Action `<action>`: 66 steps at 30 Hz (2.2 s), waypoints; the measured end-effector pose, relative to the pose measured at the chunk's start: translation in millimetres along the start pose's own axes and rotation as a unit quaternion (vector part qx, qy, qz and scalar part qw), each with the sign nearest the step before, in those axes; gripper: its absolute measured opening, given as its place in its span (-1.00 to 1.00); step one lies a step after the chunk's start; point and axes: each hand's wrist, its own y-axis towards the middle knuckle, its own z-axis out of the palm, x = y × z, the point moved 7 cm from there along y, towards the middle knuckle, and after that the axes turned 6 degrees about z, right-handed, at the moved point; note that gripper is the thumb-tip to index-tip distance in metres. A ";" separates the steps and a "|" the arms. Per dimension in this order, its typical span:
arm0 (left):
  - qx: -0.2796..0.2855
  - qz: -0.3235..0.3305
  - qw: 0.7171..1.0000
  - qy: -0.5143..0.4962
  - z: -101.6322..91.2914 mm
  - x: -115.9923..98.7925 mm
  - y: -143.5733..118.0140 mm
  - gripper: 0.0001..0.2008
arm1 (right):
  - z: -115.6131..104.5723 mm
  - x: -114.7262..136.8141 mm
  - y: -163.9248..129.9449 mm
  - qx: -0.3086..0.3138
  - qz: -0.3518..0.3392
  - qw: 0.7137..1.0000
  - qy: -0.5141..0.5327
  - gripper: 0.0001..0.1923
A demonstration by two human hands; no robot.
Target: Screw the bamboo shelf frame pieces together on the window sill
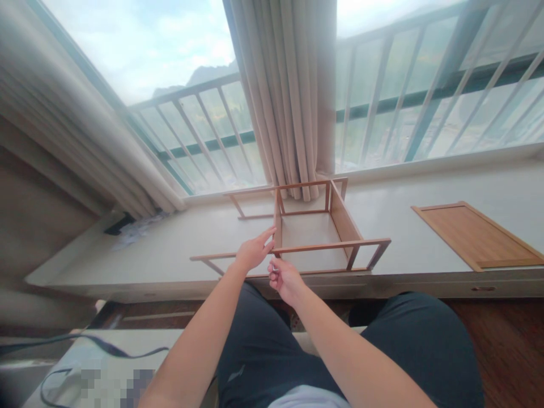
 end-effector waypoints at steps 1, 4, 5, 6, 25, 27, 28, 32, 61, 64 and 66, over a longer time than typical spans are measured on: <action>0.003 0.002 1.000 0.000 -0.1 -0.6 -0.2 -0.48 | -0.4 1.3 0.3 -0.004 -0.011 1.000 -0.014 -0.74; 0.012 0.005 1.000 0.003 0.5 -1.7 -0.6 -0.50 | -0.3 6.5 1.3 -0.021 -0.057 0.996 -0.072 -0.69; 0.014 0.005 1.000 0.005 0.7 -1.9 -0.7 -0.51 | -0.3 7.8 1.8 -0.031 -0.072 0.992 -0.095 -0.69; 0.013 0.006 1.000 0.007 0.4 -2.2 -1.0 -0.51 | -0.4 8.7 2.4 -0.044 -0.085 0.988 -0.118 -0.69; 0.065 0.095 0.987 -0.109 3.4 4.3 -1.0 -0.26 | 0.8 8.9 7.0 0.004 -0.135 0.990 -0.030 -0.50; 0.060 0.097 0.988 -0.105 2.9 3.8 -0.9 -0.28 | 0.9 9.6 7.6 0.014 -0.134 0.991 -0.018 -0.49; 0.058 0.097 0.988 -0.102 2.8 3.7 -0.8 -0.28 | 1.1 9.6 8.1 0.018 -0.134 0.991 -0.014 -0.49; 0.053 0.097 0.989 -0.094 2.7 4.3 -0.6 -0.29 | 1.6 7.2 9.4 0.026 -0.129 0.991 -0.003 -0.49; 0.044 0.087 0.992 -0.081 4.3 6.4 0.0 -0.31 | -17.8 31.0 -46.3 -0.198 -0.433 0.644 -0.599 -0.80; 0.045 0.086 0.992 -0.086 4.1 6.8 0.1 -0.31 | -18.0 33.6 -48.1 -0.213 -0.447 0.622 -0.606 -0.77; 0.048 0.084 0.991 -0.093 4.7 7.4 0.5 -0.34 | -17.6 34.7 -49.4 -0.216 -0.453 0.616 -0.607 -0.76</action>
